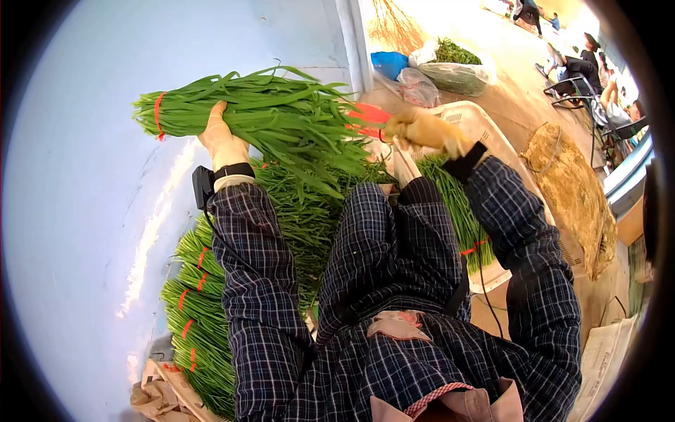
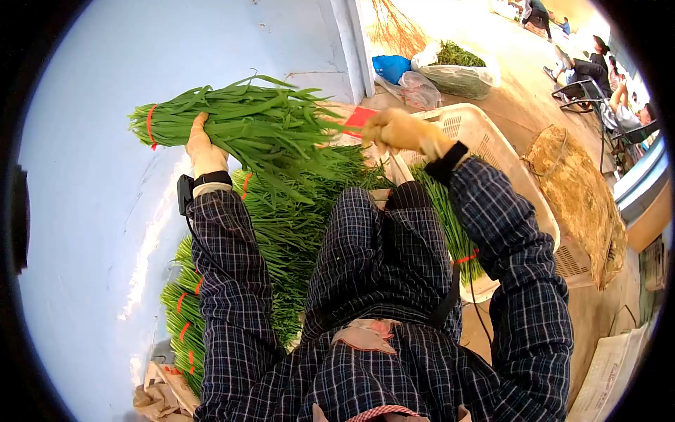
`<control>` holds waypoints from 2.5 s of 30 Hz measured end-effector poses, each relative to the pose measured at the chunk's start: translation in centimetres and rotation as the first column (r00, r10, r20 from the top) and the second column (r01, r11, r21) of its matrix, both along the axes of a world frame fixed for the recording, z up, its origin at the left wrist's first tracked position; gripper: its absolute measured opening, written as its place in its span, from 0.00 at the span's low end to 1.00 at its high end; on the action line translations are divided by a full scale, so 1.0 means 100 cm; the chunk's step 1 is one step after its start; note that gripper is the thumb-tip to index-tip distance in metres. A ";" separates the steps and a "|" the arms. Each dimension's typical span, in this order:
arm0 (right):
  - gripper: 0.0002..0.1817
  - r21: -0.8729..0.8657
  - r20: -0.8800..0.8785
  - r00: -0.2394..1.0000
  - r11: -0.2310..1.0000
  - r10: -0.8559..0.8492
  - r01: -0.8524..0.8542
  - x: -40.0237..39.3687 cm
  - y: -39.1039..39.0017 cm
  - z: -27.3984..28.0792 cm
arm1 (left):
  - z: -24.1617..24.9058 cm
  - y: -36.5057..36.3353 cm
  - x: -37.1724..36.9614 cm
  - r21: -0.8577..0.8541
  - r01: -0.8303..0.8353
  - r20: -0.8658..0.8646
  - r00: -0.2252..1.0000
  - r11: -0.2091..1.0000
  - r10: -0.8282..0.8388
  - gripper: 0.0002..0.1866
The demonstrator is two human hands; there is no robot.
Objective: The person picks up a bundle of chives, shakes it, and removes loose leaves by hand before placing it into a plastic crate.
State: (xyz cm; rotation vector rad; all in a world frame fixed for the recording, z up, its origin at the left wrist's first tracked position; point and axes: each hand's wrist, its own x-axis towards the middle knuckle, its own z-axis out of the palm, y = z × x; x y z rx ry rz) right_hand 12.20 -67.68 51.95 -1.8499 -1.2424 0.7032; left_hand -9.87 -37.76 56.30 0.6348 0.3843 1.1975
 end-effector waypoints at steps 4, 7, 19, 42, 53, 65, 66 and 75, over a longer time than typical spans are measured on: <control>0.10 0.161 0.109 0.994 0.987 -0.032 0.014 -0.026 -0.018 0.066 | 0.015 -0.006 0.005 -0.032 -0.168 -0.041 0.985 0.985 0.167 0.28; 0.11 0.360 0.073 0.990 0.929 -0.117 0.083 -0.036 -0.026 0.087 | 0.019 -0.004 0.003 0.055 -0.088 0.022 0.996 0.995 0.087 0.26; 0.35 0.045 0.740 0.671 0.999 -0.045 0.018 -0.088 0.027 0.102 | 0.043 -0.040 0.006 0.200 -0.066 0.083 0.995 0.978 0.050 0.26; 0.53 0.018 0.732 0.666 0.981 -0.144 0.192 -0.027 -0.012 0.033 | 0.051 -0.046 0.005 0.341 -0.389 0.086 0.920 0.856 0.383 0.31; 0.37 0.358 -0.318 0.905 0.920 0.281 -0.159 -0.035 0.046 0.031 | 0.070 -0.099 0.068 0.496 0.075 -0.056 0.997 0.865 -0.054 0.23; 0.37 -0.024 -0.040 0.502 0.503 -0.864 0.864 0.058 -0.294 -0.186 | 0.079 -0.142 0.241 0.850 0.455 -0.498 0.858 0.264 0.125 0.25; 0.44 -0.095 0.213 0.440 0.430 -0.872 0.898 0.072 -0.321 -0.225 | 0.050 -0.154 0.259 0.791 0.541 -0.584 0.806 0.285 0.094 0.33; 0.60 -0.836 -0.015 0.613 0.346 -0.790 0.426 0.121 -0.367 -0.313 | -0.083 -0.346 0.423 0.466 0.461 -0.766 0.638 -0.755 -0.084 0.45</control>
